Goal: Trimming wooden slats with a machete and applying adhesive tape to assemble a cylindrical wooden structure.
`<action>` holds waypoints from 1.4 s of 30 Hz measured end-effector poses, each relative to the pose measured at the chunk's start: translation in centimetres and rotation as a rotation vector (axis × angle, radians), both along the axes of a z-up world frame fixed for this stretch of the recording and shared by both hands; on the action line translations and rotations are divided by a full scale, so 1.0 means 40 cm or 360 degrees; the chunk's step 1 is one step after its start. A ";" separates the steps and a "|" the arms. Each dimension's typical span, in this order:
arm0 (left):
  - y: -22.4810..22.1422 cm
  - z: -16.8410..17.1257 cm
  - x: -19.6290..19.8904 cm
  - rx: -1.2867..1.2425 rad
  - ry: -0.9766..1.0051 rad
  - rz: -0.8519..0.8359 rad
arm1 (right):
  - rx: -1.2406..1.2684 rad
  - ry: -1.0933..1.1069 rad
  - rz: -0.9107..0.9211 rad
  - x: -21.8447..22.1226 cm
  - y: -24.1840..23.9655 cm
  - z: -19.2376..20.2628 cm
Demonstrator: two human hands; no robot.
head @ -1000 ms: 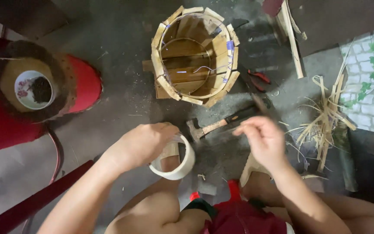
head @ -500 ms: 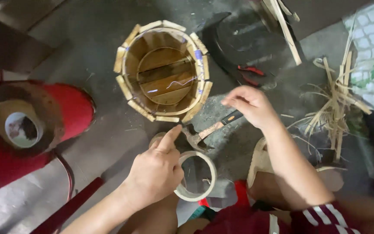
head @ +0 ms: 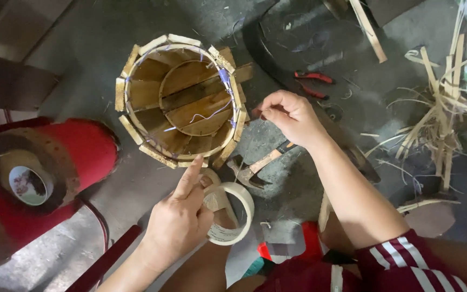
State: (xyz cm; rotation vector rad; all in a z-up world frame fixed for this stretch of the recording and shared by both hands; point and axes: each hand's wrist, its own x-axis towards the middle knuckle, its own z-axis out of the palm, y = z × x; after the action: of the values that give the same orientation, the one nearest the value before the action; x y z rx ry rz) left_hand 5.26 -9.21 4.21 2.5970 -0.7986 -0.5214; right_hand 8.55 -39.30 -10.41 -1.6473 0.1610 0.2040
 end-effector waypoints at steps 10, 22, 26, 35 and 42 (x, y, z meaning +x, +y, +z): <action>0.014 -0.032 -0.003 0.0140 -0.0182 -0.0096 | -0.0006 -0.0170 0.0084 0.037 0.018 0.004; 0.036 -0.039 0.033 0.0135 -0.0183 -0.0125 | 0.0159 -0.0178 0.0086 0.062 0.031 -0.006; 0.042 -0.031 0.043 0.0128 -0.0205 -0.0158 | 0.0089 -0.0226 0.0102 0.065 0.029 -0.020; 0.054 -0.031 0.058 0.0102 -0.0218 -0.0236 | 0.0063 -0.0295 0.0145 0.068 0.028 -0.015; 0.057 -0.016 0.076 -0.0045 0.0006 -0.0254 | 0.0237 -0.0392 0.0220 0.057 0.021 -0.012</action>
State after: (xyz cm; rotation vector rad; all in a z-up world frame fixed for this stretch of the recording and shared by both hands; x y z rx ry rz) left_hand 8.28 -6.93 3.57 2.5186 -1.0107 -0.5556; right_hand 10.82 -38.46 -10.87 -1.5217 -0.1526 0.1133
